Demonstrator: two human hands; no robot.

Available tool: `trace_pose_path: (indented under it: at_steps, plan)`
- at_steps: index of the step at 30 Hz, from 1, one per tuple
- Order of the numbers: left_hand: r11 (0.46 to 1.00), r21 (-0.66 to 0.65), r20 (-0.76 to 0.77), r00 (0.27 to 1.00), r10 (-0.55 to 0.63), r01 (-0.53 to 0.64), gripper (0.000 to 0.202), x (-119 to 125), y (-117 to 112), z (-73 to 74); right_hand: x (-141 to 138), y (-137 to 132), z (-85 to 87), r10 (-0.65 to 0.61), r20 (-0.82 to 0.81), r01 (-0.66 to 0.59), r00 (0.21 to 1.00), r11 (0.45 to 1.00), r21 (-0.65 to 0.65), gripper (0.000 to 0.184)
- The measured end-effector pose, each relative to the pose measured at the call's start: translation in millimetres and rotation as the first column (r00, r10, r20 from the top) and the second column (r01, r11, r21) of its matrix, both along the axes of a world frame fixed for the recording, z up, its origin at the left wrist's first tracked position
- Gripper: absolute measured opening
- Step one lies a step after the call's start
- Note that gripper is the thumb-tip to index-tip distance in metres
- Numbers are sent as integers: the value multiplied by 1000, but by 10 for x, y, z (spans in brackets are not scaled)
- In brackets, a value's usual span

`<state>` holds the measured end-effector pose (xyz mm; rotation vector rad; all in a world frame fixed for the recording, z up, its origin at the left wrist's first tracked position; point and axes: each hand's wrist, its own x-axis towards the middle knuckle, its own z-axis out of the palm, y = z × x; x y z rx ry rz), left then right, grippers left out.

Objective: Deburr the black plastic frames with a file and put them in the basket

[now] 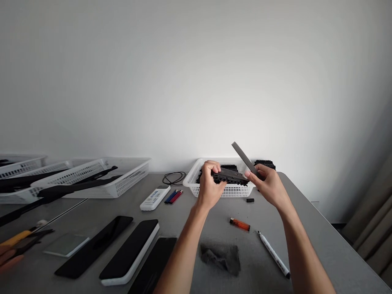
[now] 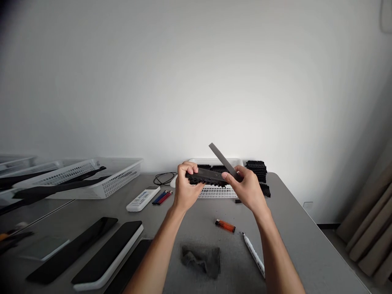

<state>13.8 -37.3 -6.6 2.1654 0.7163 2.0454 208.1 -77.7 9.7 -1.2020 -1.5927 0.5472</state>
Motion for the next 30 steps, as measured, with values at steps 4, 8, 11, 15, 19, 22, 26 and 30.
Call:
trace_pose_path:
  at_steps: [4,8,11,15,19,22,26,30]
  plan:
    - [987,157,62,998,9,-19,44,9,-5,-4,-3,97,-45,175,-252,-225,952,957,-185,55]
    - [981,162,-40,993,110,-102,40,0,-71,33,-15,196,-86,235,-489,-369,840,908,-197,80]
    - [994,-105,-130,991,22,-36,35,-33,-110,60,6,248,-111,179,-531,-287,828,950,-126,84]
    - [839,-444,-27,932,-362,313,55,-46,-99,66,42,277,-128,96,-486,-140,869,989,-54,80]
    - [814,-466,218,936,-275,348,74,-23,-7,13,12,269,-124,64,-310,-57,948,998,31,58]
    - [847,-484,221,967,-127,221,68,-51,107,-65,-53,263,-124,97,-188,-81,977,992,95,47]
    - [884,-459,182,983,-10,94,44,-122,227,-124,-90,254,-132,57,-63,-49,996,992,114,43]
    - [910,-413,112,992,57,-5,35,-170,236,-82,0,191,-103,-31,-13,32,999,994,104,49]
